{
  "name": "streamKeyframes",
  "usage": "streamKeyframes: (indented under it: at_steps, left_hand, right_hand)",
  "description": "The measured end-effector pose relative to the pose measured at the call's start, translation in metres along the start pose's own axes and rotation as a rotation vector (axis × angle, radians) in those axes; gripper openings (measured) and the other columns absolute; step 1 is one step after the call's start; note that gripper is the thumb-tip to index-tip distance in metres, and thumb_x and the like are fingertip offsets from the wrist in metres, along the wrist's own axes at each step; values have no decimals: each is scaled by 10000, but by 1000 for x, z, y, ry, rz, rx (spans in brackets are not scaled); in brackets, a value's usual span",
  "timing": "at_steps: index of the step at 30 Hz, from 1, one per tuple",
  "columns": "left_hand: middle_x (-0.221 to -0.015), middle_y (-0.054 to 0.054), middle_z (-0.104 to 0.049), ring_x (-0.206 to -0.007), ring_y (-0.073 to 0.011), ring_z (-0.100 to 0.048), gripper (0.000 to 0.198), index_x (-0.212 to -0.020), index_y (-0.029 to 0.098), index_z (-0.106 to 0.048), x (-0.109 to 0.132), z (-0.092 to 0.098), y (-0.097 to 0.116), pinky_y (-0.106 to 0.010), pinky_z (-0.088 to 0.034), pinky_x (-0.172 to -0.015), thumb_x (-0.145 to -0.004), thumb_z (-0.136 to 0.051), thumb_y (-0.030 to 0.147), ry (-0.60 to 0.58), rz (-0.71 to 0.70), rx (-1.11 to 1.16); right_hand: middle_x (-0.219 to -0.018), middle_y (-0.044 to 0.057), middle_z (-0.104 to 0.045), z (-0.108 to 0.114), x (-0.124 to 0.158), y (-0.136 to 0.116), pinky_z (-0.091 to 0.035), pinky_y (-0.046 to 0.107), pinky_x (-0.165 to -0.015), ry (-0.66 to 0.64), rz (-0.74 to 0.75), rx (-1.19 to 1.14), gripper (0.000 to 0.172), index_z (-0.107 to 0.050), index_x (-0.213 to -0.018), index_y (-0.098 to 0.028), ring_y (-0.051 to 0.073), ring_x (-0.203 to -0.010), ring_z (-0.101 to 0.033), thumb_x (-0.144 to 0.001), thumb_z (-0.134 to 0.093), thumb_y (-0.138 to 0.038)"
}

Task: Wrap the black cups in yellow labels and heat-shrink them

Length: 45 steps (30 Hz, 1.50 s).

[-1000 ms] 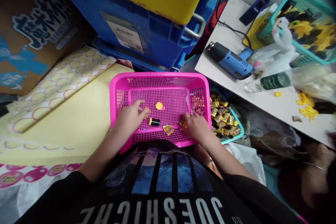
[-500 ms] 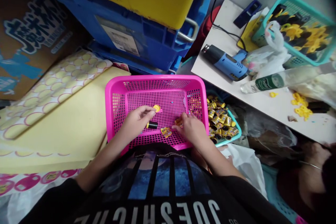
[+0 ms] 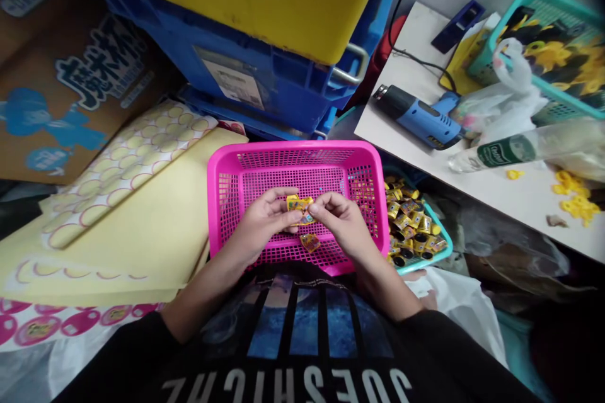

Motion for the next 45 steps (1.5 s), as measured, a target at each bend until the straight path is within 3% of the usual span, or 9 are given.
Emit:
streamKeyframes:
  at_steps: [4, 9, 15, 21, 25, 29, 33, 37, 45]
  left_hand:
    - [-617, 39, -653, -546, -108, -626, 355, -1064, 197, -626, 3, 17, 15, -216, -508, -556, -737, -758, 237, 81, -134, -174]
    - [-699, 8, -691, -604, -105, -642, 219, -945, 205, -716, 10, 30, 27, -216, -530, -579, -728, -749, 197, 198, -278, -345]
    - [-712, 30, -693, -679, -108, -679, 367, -985, 217, -710, 9, 31, 31, -210, -573, -653, -638, -800, 137, 189, -303, -232]
    - [-646, 2, -715, -532, -108, -651, 77, -792, 188, -724, 13, 33, 34, -213, -563, -533, -721, -743, 213, 200, -300, -228]
    - [-722, -4, -750, -632, -125, -689, 25, -778, 212, -736, 26, 32, 52, -240, -583, -617, -766, -719, 200, 275, -528, -469]
    - [-798, 0, -765, -736, -132, -708, 98, -828, 241, -748, 40, 9, 62, -252, -587, -711, -772, -728, 163, 155, -772, -725]
    - [-806, 2, -770, -693, -120, -714, 308, -1071, 233, -713, 36, 13, 56, -225, -593, -679, -770, -743, 172, 211, -633, -687]
    - [-782, 0, -775, -657, -123, -720, 142, -912, 212, -745, 31, 14, 56, -211, -602, -628, -771, -742, 197, 204, -555, -605]
    - [-1098, -23, -749, -988, -188, -718, 92, -878, 255, -735, 45, 4, 69, -371, -589, -895, -831, -692, 189, 263, -770, -810]
  right_hand:
    - [-673, -20, -601, -13, -5, 9, -438, 241, -625, -27, -58, -105, 300, -579, -745, -193, 95, -624, -541, -803, -704, -459]
    - [-754, -18, -602, -19, -8, 16, -408, 224, -578, -35, -124, -225, 306, -597, -904, -212, 91, -652, -561, -858, -623, -513]
    - [-693, -35, -594, -28, -15, 17, -422, 213, -553, -79, -198, -256, 324, -627, -934, -204, 78, -594, -538, -716, -798, -371]
    - [-666, -58, -592, -34, -17, 9, -474, 221, -617, -137, -97, -361, 307, -609, -946, -228, 77, -609, -554, -729, -800, -332]
    - [-672, -64, -583, -30, -16, 4, -459, 211, -598, -105, -43, -272, 308, -593, -976, -232, 73, -602, -545, -741, -785, -284]
    - [-760, -27, -634, -29, -16, 2, -482, 237, -629, -145, -43, -133, 279, -656, -973, -225, 93, -665, -585, -724, -769, -274]
    - [-744, -4, -667, -18, -15, -8, -474, 255, -621, -29, 88, 39, 80, -663, -737, -200, 106, -658, -593, -746, -705, -268]
    - [-628, -17, -619, -16, -10, -23, -417, 237, -556, 29, 256, 265, 132, -621, -658, -183, 96, -578, -541, -756, -680, -249]
    - [-657, -8, -640, -19, -12, -19, -430, 240, -548, 48, 180, 188, 113, -639, -717, -194, 103, -578, -555, -783, -673, -280]
Point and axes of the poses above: each hand's wrist, its own x-axis away from the middle knuckle, its own z-axis out of the back of the hand, y = z × x, the point moved 8 cm from there along -x, towards the middle knuckle
